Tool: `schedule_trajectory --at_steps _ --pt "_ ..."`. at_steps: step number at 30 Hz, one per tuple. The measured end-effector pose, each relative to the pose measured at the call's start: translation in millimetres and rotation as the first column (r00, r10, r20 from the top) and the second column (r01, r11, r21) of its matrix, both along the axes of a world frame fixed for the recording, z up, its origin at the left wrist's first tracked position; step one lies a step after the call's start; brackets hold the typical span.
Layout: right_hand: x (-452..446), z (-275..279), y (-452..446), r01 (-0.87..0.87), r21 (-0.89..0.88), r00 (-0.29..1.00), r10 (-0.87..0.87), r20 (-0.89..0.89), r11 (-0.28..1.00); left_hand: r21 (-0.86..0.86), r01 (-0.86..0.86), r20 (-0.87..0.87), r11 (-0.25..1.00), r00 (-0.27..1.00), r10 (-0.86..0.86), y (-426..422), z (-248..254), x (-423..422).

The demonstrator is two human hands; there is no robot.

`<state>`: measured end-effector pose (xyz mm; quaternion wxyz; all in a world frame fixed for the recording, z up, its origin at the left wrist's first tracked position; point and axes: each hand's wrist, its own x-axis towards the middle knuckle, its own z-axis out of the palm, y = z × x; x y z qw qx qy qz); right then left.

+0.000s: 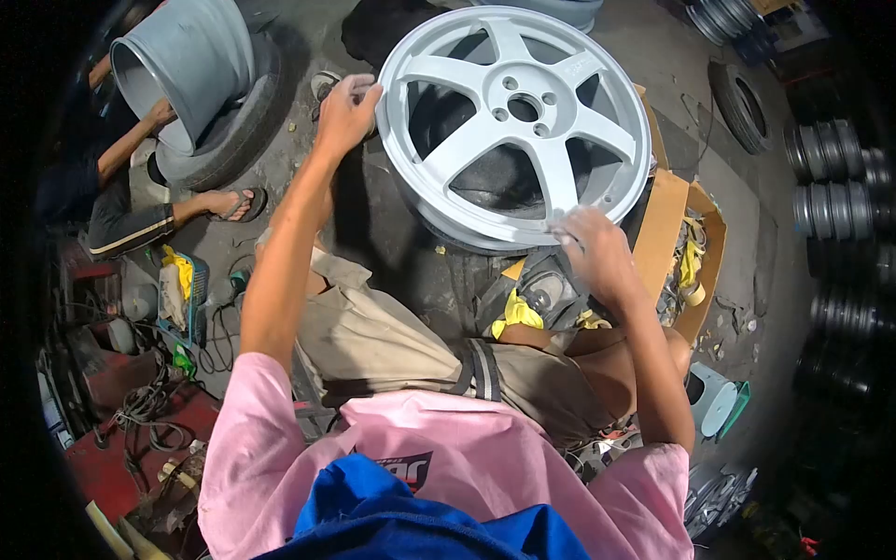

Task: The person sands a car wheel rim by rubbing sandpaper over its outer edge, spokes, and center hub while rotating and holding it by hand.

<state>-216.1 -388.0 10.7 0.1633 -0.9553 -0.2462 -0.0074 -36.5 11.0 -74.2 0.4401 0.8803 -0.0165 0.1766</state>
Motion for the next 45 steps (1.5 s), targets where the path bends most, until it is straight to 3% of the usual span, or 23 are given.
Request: schedule_trajectory --at_steps 4,6,8,10,12,14,15,17,19,21,22,25,26,27,29,31,33,35,37,38,39,41,45 --pt "0.4 12.3 19.8 -0.007 -0.002 0.993 0.007 -0.115 1.0 -0.003 0.028 -0.202 1.0 0.979 -0.028 -18.3 -15.0 57.1" --pt "11.9 -0.5 44.7 0.021 0.055 0.97 -0.007 -0.245 0.998 0.045 -0.102 -0.29 0.994 0.951 0.111 -38.7 -18.7 70.3" --pt "30.7 -7.6 85.2 -0.02 0.126 0.956 0.056 -0.288 0.992 0.046 -0.112 -0.263 0.993 0.957 0.12 -40.8 -19.3 70.4" --pt "48.3 -27.6 124.2 -0.041 0.272 0.99 0.075 -0.116 0.962 0.06 -0.126 -0.242 0.99 0.961 0.137 -38.2 -23.0 64.9" --pt "59.1 -24.1 127.8 -0.033 0.28 0.974 0.093 -0.206 0.959 0.085 -0.104 -0.253 0.991 0.96 0.123 -33.3 -23.7 63.2" --pt "63.0 -14.5 108.2 -0.065 0.197 0.919 0.135 -0.371 0.978 0.082 -0.086 -0.278 0.993 0.955 0.106 -30.9 -23.1 60.5" --pt "64.7 -11.5 86.3 -0.06 0.188 0.919 0.128 -0.373 0.98 0.073 -0.071 -0.292 0.995 0.952 0.089 -31.9 -22.6 62.6" --pt "62.7 -7.5 53.3 -0.154 -0.017 0.873 0.128 -0.47 0.988 0.077 -0.074 -0.263 0.994 0.961 0.092 -34.0 -27.7 63.9" --pt "62.0 -8.3 57.1 -0.19 -0.057 0.875 0.143 -0.463 0.98 0.092 -0.082 -0.256 0.992 0.961 0.103 -35.3 -26.9 66.5" --pt "55.2 -21.1 86.8 -0.188 0.169 0.948 0.224 -0.228 0.967 0.089 -0.072 -0.267 0.993 0.959 0.093 -35.5 -27.0 65.5" --pt "49.9 -35.9 103.6 -0.159 0.176 0.978 0.18 -0.107 0.971 0.083 -0.074 -0.249 0.994 0.964 0.093 -34.8 -28.6 63.9" --pt "55.1 -64.3 101.0 -0.188 0.189 0.972 0.211 -0.107 0.964 0.099 -0.094 -0.231 0.991 0.966 0.115 -30.7 -30.7 60.7" --pt "50.7 -67.6 86.3 -0.239 0.153 0.97 0.242 0.001 0.959 0.097 -0.111 -0.223 0.989 0.966 0.131 -33.3 -30.5 61.6" --pt "47.2 -57.1 74.4 -0.238 0.146 0.971 0.24 0.002 0.96 0.09 -0.11 -0.222 0.99 0.967 0.127 -34.9 -29.2 64.0" --pt "39.2 -31.6 60.9 -0.221 -0.068 0.974 0.217 -0.066 0.973 0.127 -0.083 -0.239 0.988 0.965 0.111 -34.6 -27.0 64.7" --pt "45.3 -33.9 70.2 -0.211 -0.108 0.976 0.205 -0.069 0.971 0.118 -0.111 -0.234 0.987 0.963 0.137 -36.6 -22.4 60.3" --pt "51.6 -37.1 102.6 -0.145 0.052 0.989 0.146 -0.027 0.988 0.124 -0.094 -0.258 0.988 0.958 0.124 -36.5 -18.8 59.9" --pt "57.2 -32.8 119.9 -0.098 0.112 0.986 0.112 -0.123 0.989 0.125 -0.114 -0.221 0.986 0.965 0.139 -39.2 -21.8 57.7" --pt "53.0 -32.6 114.2 -0.117 0.255 0.986 0.144 -0.086 0.96 0.129 -0.135 -0.194 0.982 0.968 0.159 -34.1 -24.4 57.2" --pt "49.8 -37.9 92.8 -0.199 0.289 0.98 0.189 0.062 0.936 0.116 -0.117 -0.197 0.986 0.971 0.138 -33.6 -26.0 59.0" --pt "51.4 -26.5 74.9 -0.203 0.281 0.979 0.194 0.06 0.938 0.099 -0.1 -0.199 0.99 0.973 0.118 -34.5 -27.8 61.4" --pt "53.7 0.9 54.0 -0.069 0.031 0.908 0.076 -0.412 0.997 0.092 -0.099 -0.208 0.991 0.971 0.117 -37.3 -23.3 61.2" --pt "63.6 -11.4 83.1 -0.155 -0.002 0.926 0.145 -0.348 0.988 0.095 -0.085 -0.209 0.992 0.972 0.103 -34.2 -27.7 64.4"
